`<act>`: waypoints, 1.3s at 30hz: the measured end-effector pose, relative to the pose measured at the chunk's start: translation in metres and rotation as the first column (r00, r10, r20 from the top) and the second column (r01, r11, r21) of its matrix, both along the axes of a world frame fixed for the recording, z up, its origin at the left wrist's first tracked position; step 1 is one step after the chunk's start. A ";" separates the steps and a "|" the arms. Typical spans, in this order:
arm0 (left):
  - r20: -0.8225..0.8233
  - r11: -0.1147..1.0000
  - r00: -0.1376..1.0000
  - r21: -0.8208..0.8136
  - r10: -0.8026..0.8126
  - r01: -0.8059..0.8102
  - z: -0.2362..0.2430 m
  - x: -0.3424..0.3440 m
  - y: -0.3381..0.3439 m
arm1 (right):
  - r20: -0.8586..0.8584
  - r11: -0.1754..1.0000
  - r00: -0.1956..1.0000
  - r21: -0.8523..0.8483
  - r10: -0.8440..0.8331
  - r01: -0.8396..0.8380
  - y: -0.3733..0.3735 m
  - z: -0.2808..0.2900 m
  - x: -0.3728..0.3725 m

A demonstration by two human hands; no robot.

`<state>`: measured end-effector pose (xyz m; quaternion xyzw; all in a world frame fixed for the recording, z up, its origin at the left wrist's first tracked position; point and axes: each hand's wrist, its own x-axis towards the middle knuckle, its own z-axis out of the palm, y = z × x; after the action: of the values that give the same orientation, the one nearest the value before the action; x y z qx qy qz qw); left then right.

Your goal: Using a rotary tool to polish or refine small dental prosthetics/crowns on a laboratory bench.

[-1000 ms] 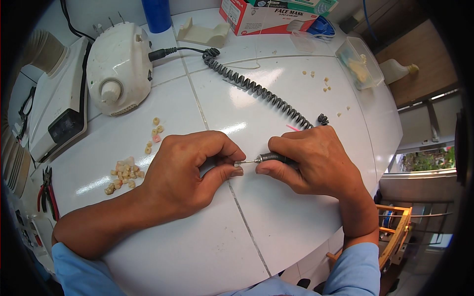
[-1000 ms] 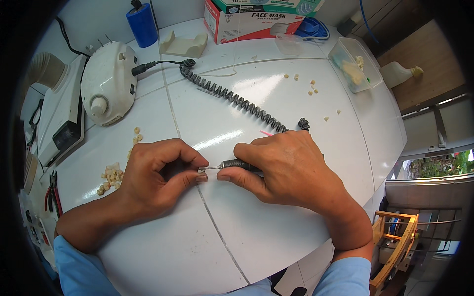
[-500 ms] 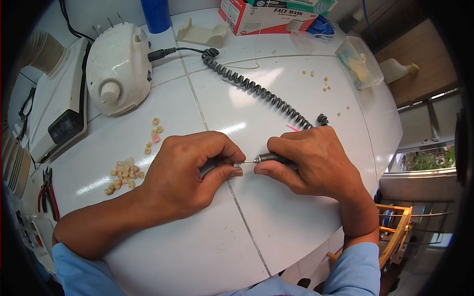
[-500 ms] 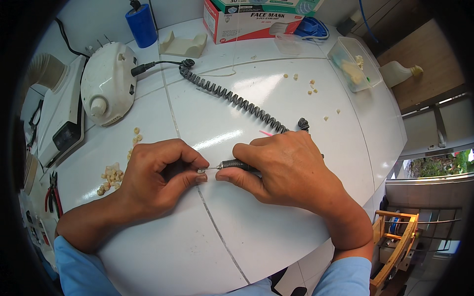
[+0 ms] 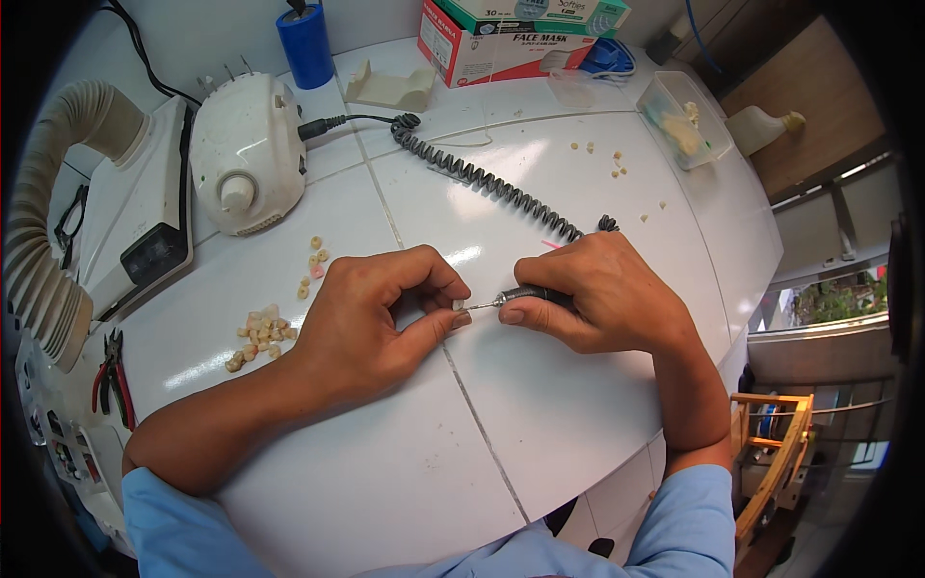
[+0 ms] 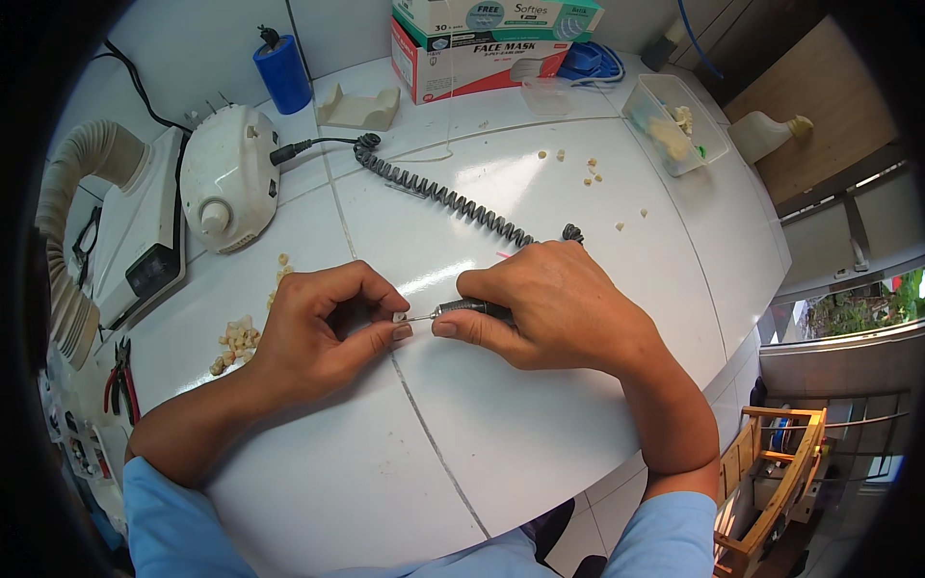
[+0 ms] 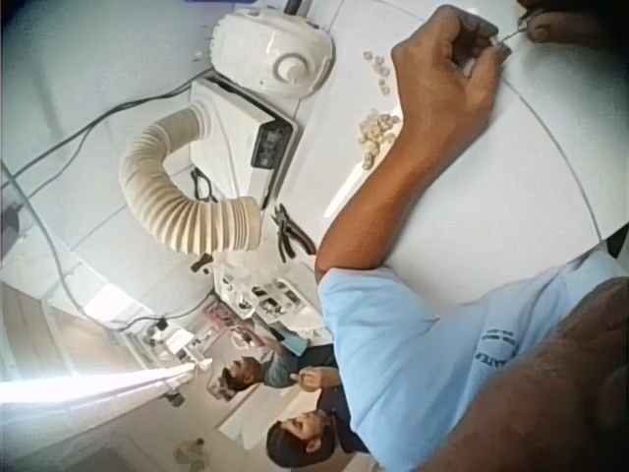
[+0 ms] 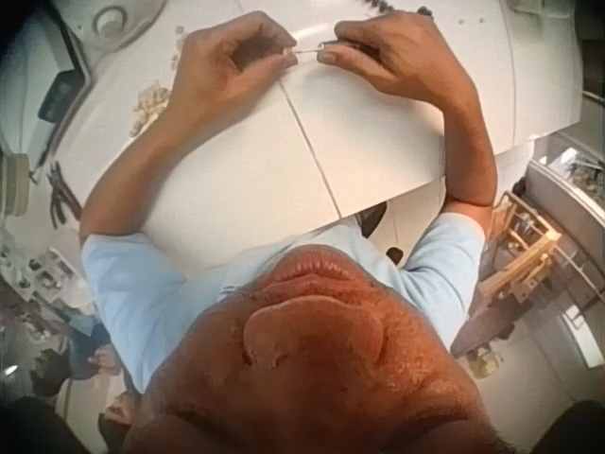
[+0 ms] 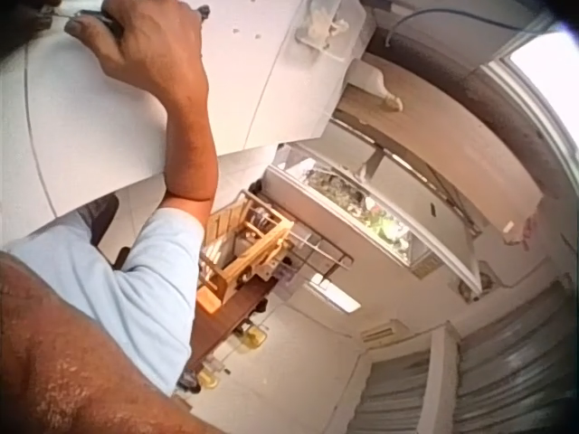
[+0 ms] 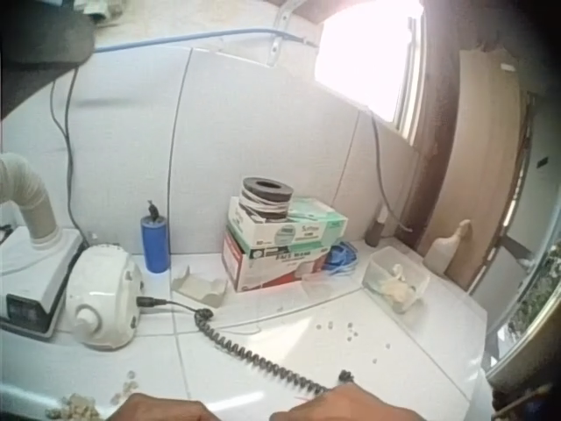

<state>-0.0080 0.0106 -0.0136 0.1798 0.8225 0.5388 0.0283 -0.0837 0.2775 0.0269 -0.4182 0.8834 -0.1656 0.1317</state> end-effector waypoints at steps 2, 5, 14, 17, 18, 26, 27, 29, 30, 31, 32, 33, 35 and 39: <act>0.043 0.998 0.999 0.056 0.016 -0.018 -0.004 0.000 0.002 | 0.008 1.000 1.000 0.006 -0.011 0.010 -0.001 -0.001 0.001; 0.071 0.999 0.997 0.046 0.011 -0.015 -0.002 -0.004 0.004 | 0.014 1.000 1.000 0.022 -0.019 0.019 -0.001 -0.001 0.000; 0.098 0.999 0.995 0.001 -0.032 0.032 -0.004 -0.010 0.002 | 0.035 0.998 0.999 0.052 -0.025 0.023 -0.002 -0.002 0.000; 0.046 0.999 0.999 0.032 -0.015 0.013 -0.011 -0.009 0.004 | 0.014 1.000 1.000 0.022 -0.015 0.015 -0.001 -0.005 -0.002; 0.046 0.999 0.999 0.032 -0.015 0.013 -0.011 -0.008 0.004 | 0.004 1.000 1.000 0.009 -0.008 0.008 0.000 -0.006 -0.002; 0.048 0.999 0.998 -0.001 0.051 -0.051 -0.005 -0.004 0.006 | 0.019 0.999 0.999 0.030 0.030 -0.031 0.003 0.000 -0.002; 0.049 0.999 0.998 -0.001 0.048 -0.048 -0.006 -0.003 0.006 | 0.028 0.998 0.999 0.059 0.031 -0.033 0.002 0.002 -0.002; 0.045 0.998 0.997 0.019 0.067 -0.068 -0.008 -0.003 0.006 | 0.025 0.997 0.999 0.067 0.027 -0.029 0.004 0.002 -0.001; 0.045 0.997 0.997 0.017 0.069 -0.070 -0.007 -0.003 0.006 | 0.021 0.997 0.999 0.076 0.025 -0.027 0.004 0.002 -0.001; 0.046 0.998 0.997 0.015 0.062 -0.062 -0.006 -0.003 0.007 | 0.021 0.997 0.999 0.075 0.027 -0.029 0.005 0.003 -0.001; 0.047 0.998 0.997 0.015 0.054 -0.055 -0.005 -0.003 0.007 | 0.022 0.997 1.000 0.069 0.020 -0.022 0.005 0.004 -0.001; 0.048 0.998 0.997 0.016 0.056 -0.056 -0.005 -0.002 0.006 | 0.023 0.998 1.000 0.063 0.013 -0.014 0.005 0.004 -0.001; 0.067 0.999 0.997 0.026 0.035 -0.037 -0.003 -0.001 0.004 | 0.012 0.999 1.000 0.038 -0.001 0.001 0.007 0.005 -0.001; 0.065 0.999 0.997 0.029 0.037 -0.039 -0.001 0.001 0.004 | -0.025 1.000 1.000 -0.015 -0.004 0.003 0.007 0.001 -0.004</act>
<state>-0.0071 0.0142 -0.0150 0.1470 0.8162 0.5573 0.0418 -0.0879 0.2847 0.0277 -0.4197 0.8844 -0.1673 0.1174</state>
